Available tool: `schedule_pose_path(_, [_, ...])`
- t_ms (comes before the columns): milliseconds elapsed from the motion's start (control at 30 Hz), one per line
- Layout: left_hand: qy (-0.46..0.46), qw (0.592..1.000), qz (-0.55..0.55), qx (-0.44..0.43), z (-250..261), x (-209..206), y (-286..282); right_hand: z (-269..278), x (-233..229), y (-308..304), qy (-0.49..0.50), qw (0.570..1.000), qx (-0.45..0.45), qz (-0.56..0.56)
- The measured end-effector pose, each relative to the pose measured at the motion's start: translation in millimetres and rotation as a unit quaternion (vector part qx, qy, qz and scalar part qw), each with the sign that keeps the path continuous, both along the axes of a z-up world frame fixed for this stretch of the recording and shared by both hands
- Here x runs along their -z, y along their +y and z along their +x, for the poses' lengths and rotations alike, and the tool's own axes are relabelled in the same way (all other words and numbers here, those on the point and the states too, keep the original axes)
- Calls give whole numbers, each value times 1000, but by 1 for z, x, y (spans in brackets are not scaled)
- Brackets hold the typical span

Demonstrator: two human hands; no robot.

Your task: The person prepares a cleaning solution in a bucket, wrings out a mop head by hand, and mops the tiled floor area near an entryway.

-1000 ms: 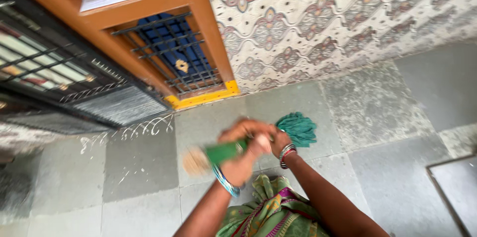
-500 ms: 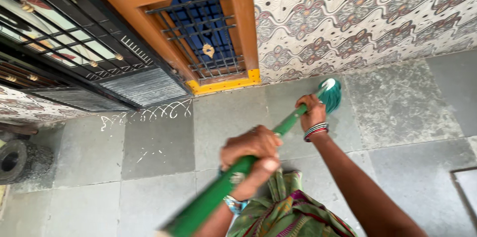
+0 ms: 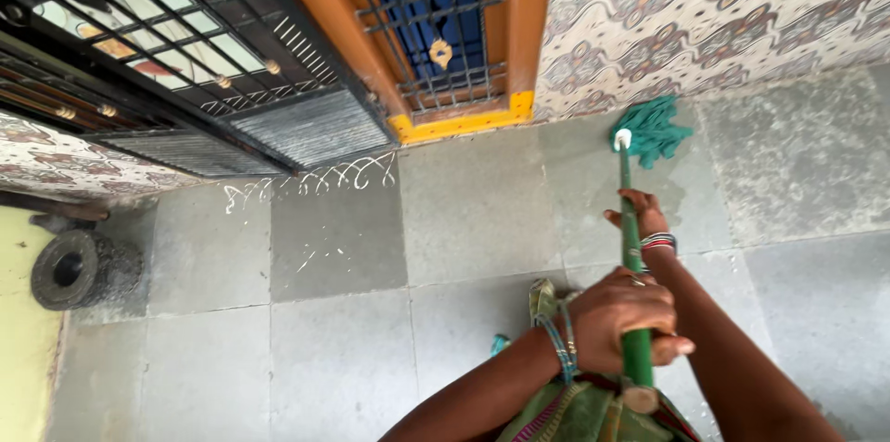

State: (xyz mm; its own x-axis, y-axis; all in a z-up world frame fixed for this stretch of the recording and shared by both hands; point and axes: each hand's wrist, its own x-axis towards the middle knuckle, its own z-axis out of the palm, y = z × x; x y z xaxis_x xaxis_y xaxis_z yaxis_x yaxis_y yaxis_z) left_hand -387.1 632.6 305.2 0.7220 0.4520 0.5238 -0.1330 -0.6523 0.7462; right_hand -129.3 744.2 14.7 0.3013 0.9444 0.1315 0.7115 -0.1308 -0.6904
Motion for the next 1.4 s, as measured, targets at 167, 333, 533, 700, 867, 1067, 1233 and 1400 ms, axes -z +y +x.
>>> schedule_pose_path(167, [26, 999, 6, 26, -19, 14, 4, -18, 1, 1, 0, 1000, 10, -27])
schedule_pose_path(333, [10, 1000, -4, 14, -62, 17, 39, -51, 5, 37, 11, 999, 4, -37])
schedule_pose_path(533, [-58, 996, -63, -26, -164, 25, 97, -125, 18, 94, -28, 995, -2, -98])
schedule_pose_path(700, [-50, 992, -109, -39, -236, 24, 133, -196, 17, 126, -58, 996, -10, -63])
schedule_pose_path(867, [-28, 992, -49, -115, -318, -42, 157, -281, 13, 168, 36, 999, -3, -31])
schedule_pose_path(1067, [-33, 988, 0, -148, -408, -136, 173, -429, -40, 178, 122, 991, -11, -49])
schedule_pose_path(1233, [-59, 978, 62, -193, -487, -155, 161, -574, -71, 183, 125, 981, -117, -91])
schedule_pose_path(1400, [-65, 953, 137, -262, -581, -142, 135, -727, -90, 170, 39, 965, -260, -18])
